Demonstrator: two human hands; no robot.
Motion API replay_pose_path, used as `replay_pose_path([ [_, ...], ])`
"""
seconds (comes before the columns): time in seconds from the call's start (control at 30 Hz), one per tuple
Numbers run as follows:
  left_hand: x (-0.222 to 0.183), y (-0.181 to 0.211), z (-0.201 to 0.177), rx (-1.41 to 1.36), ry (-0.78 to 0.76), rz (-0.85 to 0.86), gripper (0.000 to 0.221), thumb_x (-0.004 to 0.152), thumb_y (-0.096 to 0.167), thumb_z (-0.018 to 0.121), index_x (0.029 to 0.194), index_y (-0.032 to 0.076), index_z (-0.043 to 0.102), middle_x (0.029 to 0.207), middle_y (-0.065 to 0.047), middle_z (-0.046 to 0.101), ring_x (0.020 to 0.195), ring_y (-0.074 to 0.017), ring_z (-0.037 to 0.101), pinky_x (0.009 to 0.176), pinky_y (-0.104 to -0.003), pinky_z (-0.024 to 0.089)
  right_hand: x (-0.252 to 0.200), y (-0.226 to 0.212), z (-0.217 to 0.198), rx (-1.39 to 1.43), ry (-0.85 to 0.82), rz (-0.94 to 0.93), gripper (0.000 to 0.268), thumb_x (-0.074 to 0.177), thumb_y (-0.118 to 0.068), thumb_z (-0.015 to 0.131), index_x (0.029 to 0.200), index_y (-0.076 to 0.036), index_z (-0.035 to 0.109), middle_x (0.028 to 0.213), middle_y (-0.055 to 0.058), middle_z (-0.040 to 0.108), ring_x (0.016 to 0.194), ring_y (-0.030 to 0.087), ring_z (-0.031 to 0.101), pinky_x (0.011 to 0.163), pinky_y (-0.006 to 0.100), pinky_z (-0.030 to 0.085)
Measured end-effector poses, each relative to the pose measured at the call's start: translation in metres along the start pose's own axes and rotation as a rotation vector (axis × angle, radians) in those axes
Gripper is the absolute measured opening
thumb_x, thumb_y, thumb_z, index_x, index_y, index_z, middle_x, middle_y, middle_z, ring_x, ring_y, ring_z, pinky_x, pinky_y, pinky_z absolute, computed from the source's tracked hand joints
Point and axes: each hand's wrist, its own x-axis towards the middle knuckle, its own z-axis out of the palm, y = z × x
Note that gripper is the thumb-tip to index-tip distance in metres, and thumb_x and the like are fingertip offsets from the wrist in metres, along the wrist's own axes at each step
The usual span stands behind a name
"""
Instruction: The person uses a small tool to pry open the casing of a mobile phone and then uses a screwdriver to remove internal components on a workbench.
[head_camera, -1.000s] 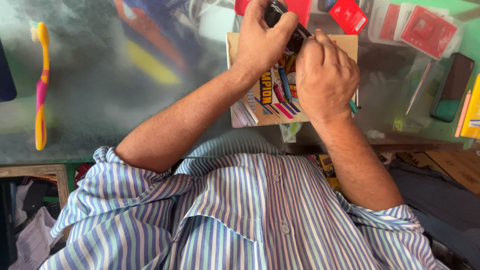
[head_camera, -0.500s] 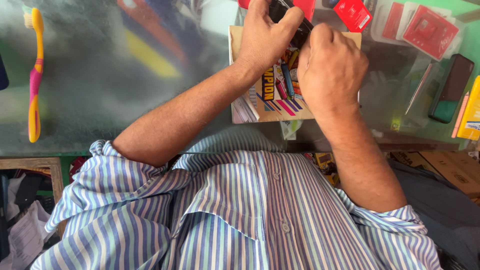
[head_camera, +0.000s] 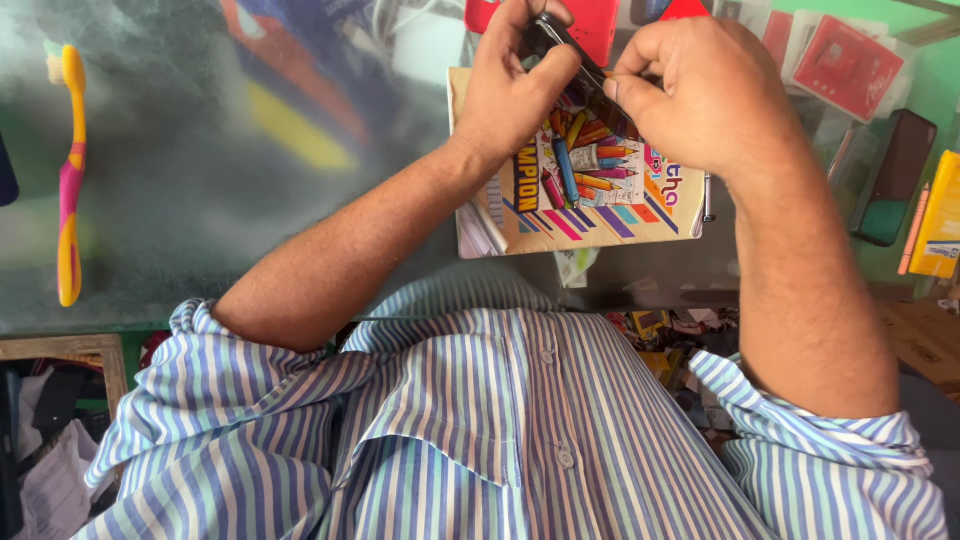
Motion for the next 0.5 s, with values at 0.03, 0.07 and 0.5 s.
replay_pose_path([
  [0.03, -0.001, 0.001, -0.001, -0.008, -0.006, -0.013, 0.025, 0.095, -0.001, 0.067, 0.117, 0.003, 0.058, 0.106, -0.001, 0.062, 0.093, -0.0074, 0.060, 0.083, -0.026, 0.054, 0.003, 0.001, -0.002, 0.014, -0.028, 0.005, 0.014, 0.096, -0.019, 0.077, 0.096, -0.005, 0.076, 0.079, 0.011, 0.072, 0.067, 0.025, 0.069, 0.062, 0.040, 0.051],
  [0.07, -0.003, 0.002, -0.001, -0.006, -0.019, -0.018, 0.027, 0.094, -0.001, 0.067, 0.119, 0.003, 0.057, 0.106, -0.001, 0.062, 0.094, -0.0073, 0.061, 0.084, -0.026, 0.055, 0.006, 0.002, -0.004, 0.029, -0.056, 0.010, 0.014, 0.095, -0.019, 0.077, 0.095, -0.004, 0.075, 0.079, 0.010, 0.073, 0.066, 0.023, 0.069, 0.061, 0.040, 0.051],
  [0.5, -0.004, 0.025, 0.026, 0.254, -0.100, 0.260, 0.050, 0.087, -0.006, 0.071, 0.133, 0.004, 0.052, 0.128, -0.008, 0.055, 0.125, -0.0214, 0.058, 0.111, -0.033, 0.052, -0.024, 0.016, -0.006, 0.232, 0.041, 0.038, 0.012, 0.097, -0.014, 0.075, 0.101, -0.002, 0.074, 0.082, 0.010, 0.074, 0.067, 0.017, 0.069, 0.060, 0.034, 0.051],
])
